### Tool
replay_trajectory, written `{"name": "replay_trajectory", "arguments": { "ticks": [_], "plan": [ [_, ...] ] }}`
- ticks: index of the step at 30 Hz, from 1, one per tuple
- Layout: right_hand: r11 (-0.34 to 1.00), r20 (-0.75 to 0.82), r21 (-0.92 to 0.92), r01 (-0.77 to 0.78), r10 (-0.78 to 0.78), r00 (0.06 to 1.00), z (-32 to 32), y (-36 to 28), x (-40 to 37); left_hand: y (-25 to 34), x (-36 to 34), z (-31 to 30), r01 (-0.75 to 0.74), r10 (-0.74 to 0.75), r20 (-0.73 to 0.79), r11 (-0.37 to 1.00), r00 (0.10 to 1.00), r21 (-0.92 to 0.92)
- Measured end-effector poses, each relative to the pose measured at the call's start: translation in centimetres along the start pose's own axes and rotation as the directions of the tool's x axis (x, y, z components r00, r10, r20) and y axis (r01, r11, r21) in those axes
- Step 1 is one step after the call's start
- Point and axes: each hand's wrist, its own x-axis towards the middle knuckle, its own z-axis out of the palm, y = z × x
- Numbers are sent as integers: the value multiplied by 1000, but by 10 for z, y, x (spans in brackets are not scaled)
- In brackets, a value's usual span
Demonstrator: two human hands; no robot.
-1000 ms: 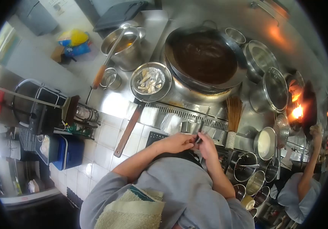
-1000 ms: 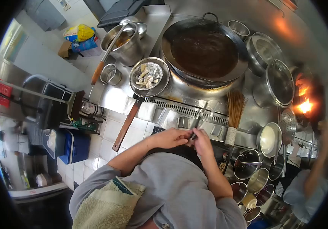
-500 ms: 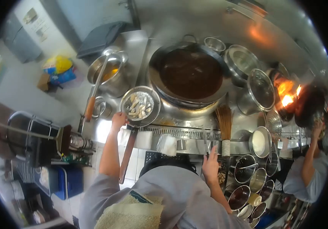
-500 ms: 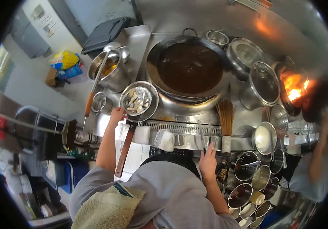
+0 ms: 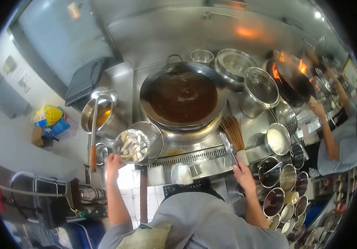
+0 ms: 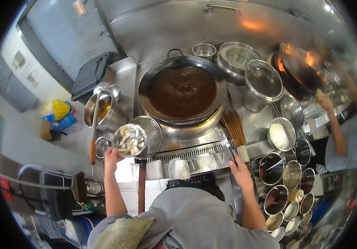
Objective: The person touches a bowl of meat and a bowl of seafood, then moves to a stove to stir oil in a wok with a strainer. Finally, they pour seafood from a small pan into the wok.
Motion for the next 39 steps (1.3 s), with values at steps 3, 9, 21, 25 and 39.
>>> {"name": "replay_trajectory", "arguments": {
  "ticks": [3, 9, 21, 25, 39],
  "plan": [
    [998, 51, -2, 60, -60, 997, -23, -104, 11, 100, -38, 15, -108, 110, -14, 987, 994, 122],
    [741, 50, -257, 620, -631, 774, -36, -198, 110, 224, -15, 106, -448, 317, 344, 783, 884, 431],
    [729, 75, -588, 349, -380, 922, -6, -249, 166, 201, 35, 300, -580, 285, 557, 663, 780, 473],
    [735, 10, -619, 277, -345, 939, -14, -253, 158, 200, 36, 319, -662, 371, 556, 527, 744, 533],
    [479, 138, -812, 332, -396, 908, -28, -276, 187, 207, 12, 372, -811, 513, 647, 199, 565, 550]
  ]
}}
